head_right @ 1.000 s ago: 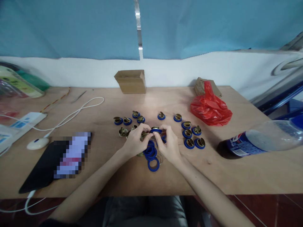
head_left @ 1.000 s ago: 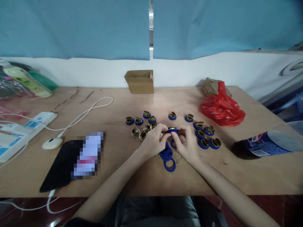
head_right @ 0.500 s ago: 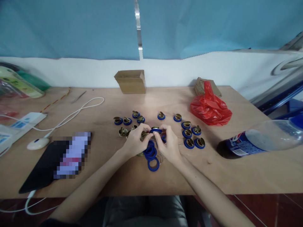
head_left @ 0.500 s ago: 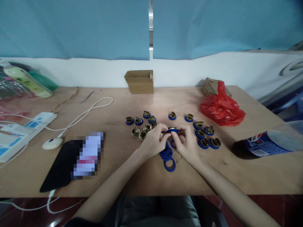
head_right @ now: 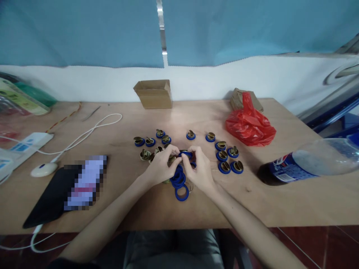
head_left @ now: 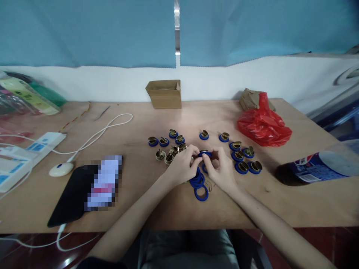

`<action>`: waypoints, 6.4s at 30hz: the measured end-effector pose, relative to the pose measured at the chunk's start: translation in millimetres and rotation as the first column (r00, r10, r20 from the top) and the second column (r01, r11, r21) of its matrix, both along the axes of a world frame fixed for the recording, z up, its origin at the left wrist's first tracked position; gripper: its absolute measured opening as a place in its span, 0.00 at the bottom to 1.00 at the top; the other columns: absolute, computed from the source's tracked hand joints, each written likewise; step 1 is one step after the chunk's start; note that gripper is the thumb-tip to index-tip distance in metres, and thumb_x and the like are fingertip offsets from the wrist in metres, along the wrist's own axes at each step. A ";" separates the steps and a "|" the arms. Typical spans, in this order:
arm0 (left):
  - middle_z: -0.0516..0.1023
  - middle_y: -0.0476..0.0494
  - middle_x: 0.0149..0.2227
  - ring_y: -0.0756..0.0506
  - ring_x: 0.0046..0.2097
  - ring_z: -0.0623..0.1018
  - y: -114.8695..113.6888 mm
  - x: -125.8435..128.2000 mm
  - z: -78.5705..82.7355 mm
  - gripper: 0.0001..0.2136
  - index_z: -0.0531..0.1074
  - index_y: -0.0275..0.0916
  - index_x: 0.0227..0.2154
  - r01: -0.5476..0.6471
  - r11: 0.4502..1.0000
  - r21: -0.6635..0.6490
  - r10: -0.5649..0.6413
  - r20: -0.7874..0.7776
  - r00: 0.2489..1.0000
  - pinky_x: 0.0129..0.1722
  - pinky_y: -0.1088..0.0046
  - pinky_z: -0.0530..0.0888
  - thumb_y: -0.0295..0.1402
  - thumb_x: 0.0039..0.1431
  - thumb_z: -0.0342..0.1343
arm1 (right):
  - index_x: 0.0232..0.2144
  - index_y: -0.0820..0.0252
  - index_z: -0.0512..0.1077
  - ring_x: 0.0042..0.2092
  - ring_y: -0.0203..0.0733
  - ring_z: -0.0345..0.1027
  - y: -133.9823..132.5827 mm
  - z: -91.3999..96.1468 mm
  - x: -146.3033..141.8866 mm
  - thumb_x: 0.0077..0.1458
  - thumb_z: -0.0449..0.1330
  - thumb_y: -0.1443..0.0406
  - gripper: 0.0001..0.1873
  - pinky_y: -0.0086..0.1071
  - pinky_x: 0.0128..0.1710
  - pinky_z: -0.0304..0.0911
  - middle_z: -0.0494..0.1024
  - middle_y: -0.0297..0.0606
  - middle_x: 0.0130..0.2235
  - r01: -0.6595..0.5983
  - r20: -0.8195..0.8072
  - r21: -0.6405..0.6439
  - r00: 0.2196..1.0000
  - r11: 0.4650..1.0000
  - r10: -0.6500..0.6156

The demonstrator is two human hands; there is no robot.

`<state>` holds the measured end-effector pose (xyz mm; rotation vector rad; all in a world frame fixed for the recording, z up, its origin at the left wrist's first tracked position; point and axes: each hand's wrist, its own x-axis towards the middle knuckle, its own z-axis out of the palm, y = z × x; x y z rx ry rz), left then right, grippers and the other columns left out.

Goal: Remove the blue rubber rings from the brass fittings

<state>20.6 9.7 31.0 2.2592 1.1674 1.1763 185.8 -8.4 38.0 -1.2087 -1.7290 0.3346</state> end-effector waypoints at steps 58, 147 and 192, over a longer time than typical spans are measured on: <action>0.75 0.52 0.28 0.52 0.29 0.79 -7.0 7.1 -1.5 0.04 0.65 0.41 0.35 -0.115 0.954 0.277 0.089 0.104 0.991 0.31 0.80 0.75 0.28 0.62 0.56 | 0.35 0.55 0.61 0.31 0.37 0.64 5.1 -10.2 5.0 0.66 0.53 0.63 0.05 0.31 0.32 0.61 0.67 0.32 0.31 -0.144 -0.140 -0.124 0.982 0.982 0.127; 0.79 0.46 0.34 0.47 0.36 0.81 3.2 1.6 0.9 0.03 0.66 0.40 0.41 -0.118 0.988 -0.103 0.128 0.095 0.987 0.38 0.73 0.74 0.29 0.66 0.51 | 0.36 0.55 0.65 0.28 0.36 0.62 10.7 2.0 5.5 0.61 0.60 0.58 0.09 0.29 0.26 0.59 0.65 0.30 0.28 -0.476 -0.497 -0.410 0.832 0.778 0.248; 0.80 0.45 0.34 0.47 0.36 0.80 3.0 2.2 2.8 0.04 0.68 0.40 0.42 -0.116 0.986 -0.118 0.129 0.107 0.986 0.38 0.72 0.73 0.28 0.67 0.50 | 0.39 0.52 0.63 0.25 0.33 0.62 13.3 -10.0 -0.6 0.54 0.66 0.57 0.16 0.29 0.21 0.62 0.62 0.28 0.32 -0.400 -0.562 -0.341 0.812 0.851 0.157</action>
